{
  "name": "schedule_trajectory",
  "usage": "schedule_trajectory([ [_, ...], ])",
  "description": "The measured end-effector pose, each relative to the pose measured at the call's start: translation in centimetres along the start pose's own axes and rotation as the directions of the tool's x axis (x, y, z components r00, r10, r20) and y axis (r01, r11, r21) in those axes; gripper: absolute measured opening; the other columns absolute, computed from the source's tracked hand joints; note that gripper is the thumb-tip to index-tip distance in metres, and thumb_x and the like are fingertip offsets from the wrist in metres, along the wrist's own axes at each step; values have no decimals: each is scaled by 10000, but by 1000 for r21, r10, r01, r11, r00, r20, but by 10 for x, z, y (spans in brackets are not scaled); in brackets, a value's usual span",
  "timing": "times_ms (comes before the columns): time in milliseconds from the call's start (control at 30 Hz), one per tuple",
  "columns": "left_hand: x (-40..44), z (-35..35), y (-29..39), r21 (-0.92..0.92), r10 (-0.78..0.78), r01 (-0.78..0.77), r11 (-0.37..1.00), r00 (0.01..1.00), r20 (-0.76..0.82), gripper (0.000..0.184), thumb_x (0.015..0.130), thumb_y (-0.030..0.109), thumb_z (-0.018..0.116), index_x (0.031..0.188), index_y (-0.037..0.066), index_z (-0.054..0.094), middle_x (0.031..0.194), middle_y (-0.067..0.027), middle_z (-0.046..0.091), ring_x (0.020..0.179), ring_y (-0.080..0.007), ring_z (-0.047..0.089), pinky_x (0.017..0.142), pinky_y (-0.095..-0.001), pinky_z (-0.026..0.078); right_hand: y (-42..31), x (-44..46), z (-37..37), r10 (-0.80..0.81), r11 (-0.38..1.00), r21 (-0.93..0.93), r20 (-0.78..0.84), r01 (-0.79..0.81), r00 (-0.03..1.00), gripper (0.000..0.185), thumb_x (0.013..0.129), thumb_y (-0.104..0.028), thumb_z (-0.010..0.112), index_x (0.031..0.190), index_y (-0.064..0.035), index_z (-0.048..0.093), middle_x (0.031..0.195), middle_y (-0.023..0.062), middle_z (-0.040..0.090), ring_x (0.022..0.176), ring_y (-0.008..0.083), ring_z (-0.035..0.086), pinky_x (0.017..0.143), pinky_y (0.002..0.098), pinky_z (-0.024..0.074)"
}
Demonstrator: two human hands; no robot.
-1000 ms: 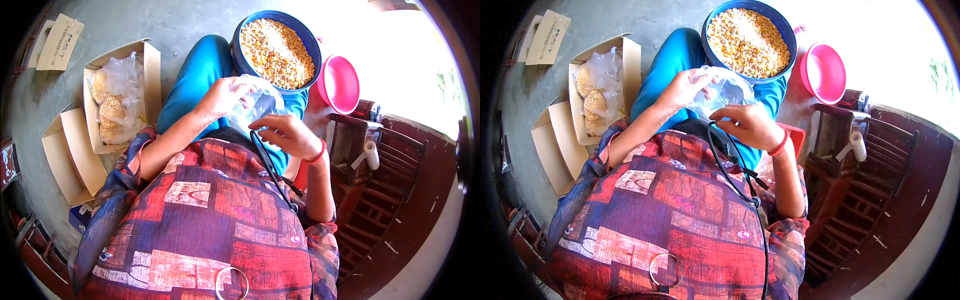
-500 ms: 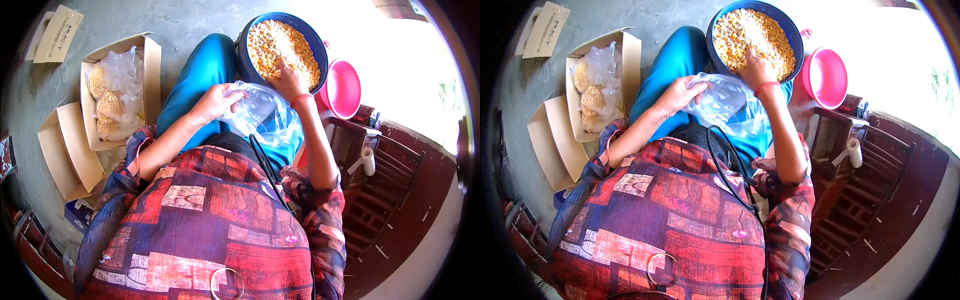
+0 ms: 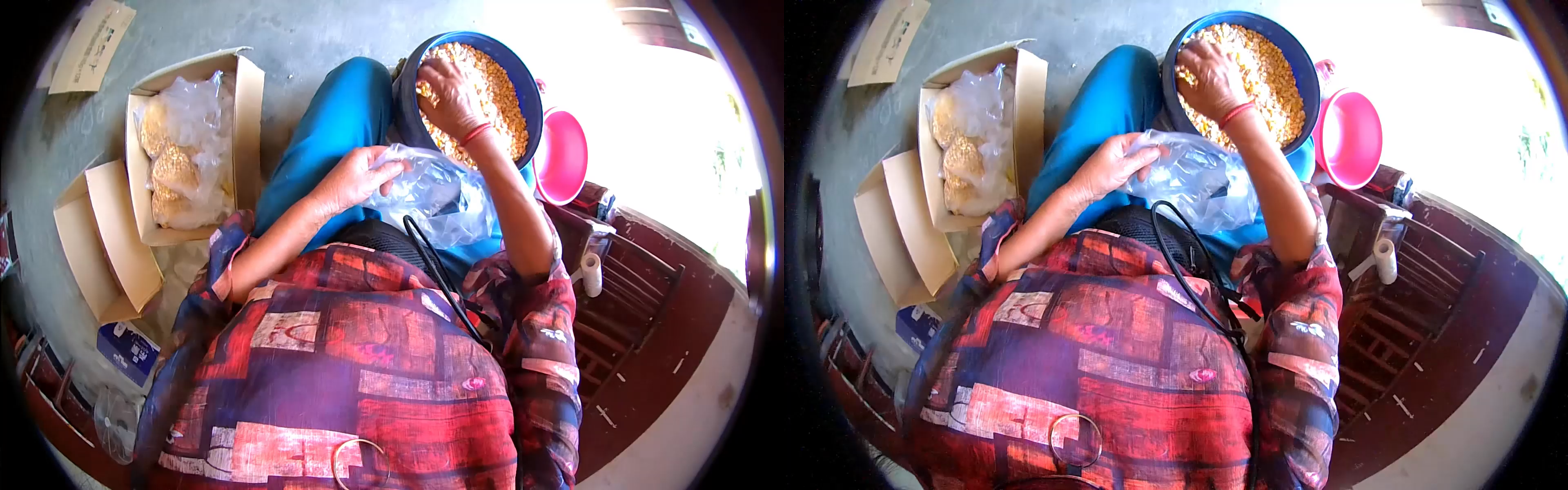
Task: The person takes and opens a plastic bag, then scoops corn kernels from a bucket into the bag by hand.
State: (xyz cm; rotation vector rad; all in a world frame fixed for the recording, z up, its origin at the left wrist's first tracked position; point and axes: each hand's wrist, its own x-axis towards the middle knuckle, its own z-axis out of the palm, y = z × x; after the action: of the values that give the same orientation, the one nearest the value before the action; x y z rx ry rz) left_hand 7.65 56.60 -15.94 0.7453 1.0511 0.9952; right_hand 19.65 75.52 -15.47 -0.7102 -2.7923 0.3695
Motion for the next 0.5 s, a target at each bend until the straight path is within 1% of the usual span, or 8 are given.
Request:
schedule_trajectory([
  [33, 1, -1, 1, -12, 23, -22, 1000, 1000, 17, 213, 874, 229, 523, 923, 45, 618, 608, 39, 490, 565, -42, 442, 530, -204, 360, -7, -3, -3, 13, 997, -74, 30, -11, 999, 238, 703, -188, 608, 935, -138, 585, 1071, 78, 521, 1018, 288, 466, 870, 417, 373],
  [100, 3, -3, 2, -26, 31, -30, 999, 999, 40, 203, 875, 219, 517, 928, 48, 615, 629, 40, 494, 564, -45, 444, 542, -202, 366, 3, -17, -3, -149, 986, -75, 37, 151, 988, 227, 695, -182, 608, 917, -146, 579, 1076, 68, 518, 1034, 266, 455, 885, 413, 351],
  [167, 5, -4, 7, -46, -14, 16, 999, 999, 42, 200, 876, 211, 512, 930, 46, 612, 654, 41, 501, 570, -49, 452, 550, -199, 372, 12, -36, -11, -154, 963, -188, 194, 191, 969, 193, 716, -168, 584, 908, -161, 575, 1112, 46, 503, 1086, 246, 439, 902, 417, 330],
  [233, 5, 0, 7, -54, -9, 11, 998, 999, 39, 166, 883, 195, 505, 937, 76, 609, 650, 68, 471, 564, -12, 407, 517, -163, 333, 16, -42, -23, -137, 961, -205, 232, 186, 963, 158, 766, -189, 537, 917, -160, 572, 1144, 42, 485, 1111, 245, 426, 911, 415, 332],
  [300, 4, 1, 11, 36, -69, 65, 997, 990, 120, 166, 881, 194, 509, 945, 74, 604, 645, 69, 465, 552, -14, 403, 508, -164, 329, 32, -52, -26, -44, 940, -329, 152, 92, 987, 211, 764, -143, 525, 963, -175, 587, 1193, 42, 468, 1146, 249, 409, 929, 412, 321],
  [367, 3, 5, 12, 72, -72, 61, 996, 984, 161, 176, 882, 198, 512, 958, 66, 599, 632, 67, 459, 539, -19, 402, 505, -169, 334, 46, -56, -26, 16, 948, -319, 89, 13, 996, 234, 749, -142, 529, 969, -185, 594, 1218, 35, 451, 1165, 243, 392, 938, 422, 312],
  [433, -3, 13, 25, 58, -150, 138, 989, 935, 322, 191, 886, 204, 511, 970, 54, 595, 622, 60, 457, 528, -27, 403, 510, -179, 349, 49, -53, -29, 31, 949, -315, 59, -10, 998, 235, 748, -128, 529, 964, -187, 600, 1206, 46, 460, 1149, 258, 404, 932, 429, 318],
  [500, -9, 24, 34, 142, -120, 72, 987, 923, 366, 199, 892, 201, 507, 974, 47, 604, 624, 53, 462, 528, -28, 402, 509, -183, 351, 49, -47, -29, 73, 960, -260, -137, -107, 988, 238, 751, -118, 521, 963, -191, 600, 1194, 53, 468, 1130, 271, 417, 927, 437, 324],
])
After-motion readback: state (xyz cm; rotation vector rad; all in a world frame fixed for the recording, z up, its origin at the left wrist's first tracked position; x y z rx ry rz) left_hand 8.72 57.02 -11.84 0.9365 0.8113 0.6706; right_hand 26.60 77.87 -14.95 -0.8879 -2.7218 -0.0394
